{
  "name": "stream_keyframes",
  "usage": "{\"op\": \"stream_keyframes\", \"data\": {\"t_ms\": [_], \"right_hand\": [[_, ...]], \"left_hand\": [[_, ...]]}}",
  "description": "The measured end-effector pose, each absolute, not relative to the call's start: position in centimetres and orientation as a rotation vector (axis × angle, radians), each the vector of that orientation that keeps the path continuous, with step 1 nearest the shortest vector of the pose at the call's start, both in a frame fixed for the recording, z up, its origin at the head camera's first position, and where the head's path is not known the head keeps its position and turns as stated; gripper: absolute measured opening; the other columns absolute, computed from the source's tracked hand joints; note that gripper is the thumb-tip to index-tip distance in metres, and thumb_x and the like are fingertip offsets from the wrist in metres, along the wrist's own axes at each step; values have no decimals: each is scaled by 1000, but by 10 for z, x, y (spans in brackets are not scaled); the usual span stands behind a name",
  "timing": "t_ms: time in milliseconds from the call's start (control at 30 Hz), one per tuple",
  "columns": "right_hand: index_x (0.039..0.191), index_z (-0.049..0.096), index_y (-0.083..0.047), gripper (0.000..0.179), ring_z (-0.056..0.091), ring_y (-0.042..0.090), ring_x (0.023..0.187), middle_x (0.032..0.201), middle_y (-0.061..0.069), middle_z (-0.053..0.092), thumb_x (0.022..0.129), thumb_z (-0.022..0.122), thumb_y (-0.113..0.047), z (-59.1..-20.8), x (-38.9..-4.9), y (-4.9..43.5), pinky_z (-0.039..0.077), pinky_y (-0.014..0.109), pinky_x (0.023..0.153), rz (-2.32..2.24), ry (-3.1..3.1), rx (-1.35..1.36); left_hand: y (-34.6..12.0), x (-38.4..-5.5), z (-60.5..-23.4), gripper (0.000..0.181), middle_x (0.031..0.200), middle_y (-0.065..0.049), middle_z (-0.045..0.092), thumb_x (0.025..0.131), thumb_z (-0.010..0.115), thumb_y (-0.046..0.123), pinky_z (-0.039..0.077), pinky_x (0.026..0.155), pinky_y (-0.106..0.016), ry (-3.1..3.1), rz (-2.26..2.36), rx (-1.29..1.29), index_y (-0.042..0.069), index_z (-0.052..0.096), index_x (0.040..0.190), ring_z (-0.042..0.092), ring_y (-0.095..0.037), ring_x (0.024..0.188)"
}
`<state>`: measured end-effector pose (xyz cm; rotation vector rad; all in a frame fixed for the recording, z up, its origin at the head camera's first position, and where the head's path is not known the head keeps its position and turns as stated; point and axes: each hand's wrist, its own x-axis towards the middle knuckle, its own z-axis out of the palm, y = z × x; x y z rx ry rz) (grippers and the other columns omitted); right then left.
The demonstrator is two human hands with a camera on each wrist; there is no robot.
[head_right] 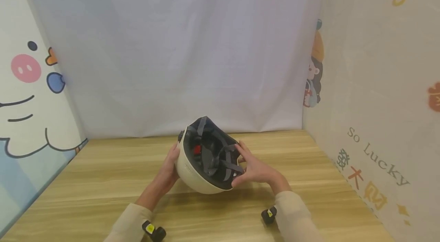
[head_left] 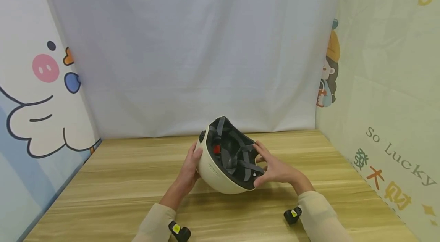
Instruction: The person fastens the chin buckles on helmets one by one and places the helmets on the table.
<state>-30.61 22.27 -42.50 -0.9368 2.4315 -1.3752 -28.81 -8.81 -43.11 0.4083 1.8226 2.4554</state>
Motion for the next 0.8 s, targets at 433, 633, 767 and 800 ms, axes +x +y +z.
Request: {"op": "stream_keyframes", "data": {"t_ms": [433,633,767,800], "right_hand": [[150,0,-21,120,30,41,129,154,6,-1,66,86,-15,-427,-306,221,40,46,92,-1523,2335,-863],[150,2,-13,121,43,35,121,147,22,22,65,87,-22,-430,-307,221,45,39,87,-1456,2373,-831],[150,1,-14,122,55,31,107,135,29,38,65,87,-22,-431,-307,222,46,37,84,-1436,2359,-808],[150,0,-14,122,56,30,106,132,30,41,65,87,-22,-431,-308,222,47,37,84,-1439,2353,-811]], "left_hand": [[-90,-289,-432,68,141,-17,25,94,45,45,36,87,-52,1922,2408,352,18,13,148,32,-32,121],[-90,-289,-432,67,147,-13,17,94,43,46,29,94,-59,1957,2367,384,22,11,148,27,-33,127],[-90,-289,-433,65,148,-12,16,95,40,46,28,95,-60,1978,2340,391,24,11,148,26,-34,127],[-91,-290,-433,64,148,-11,16,95,39,47,28,94,-61,1972,2338,385,25,11,148,26,-34,127]]}}
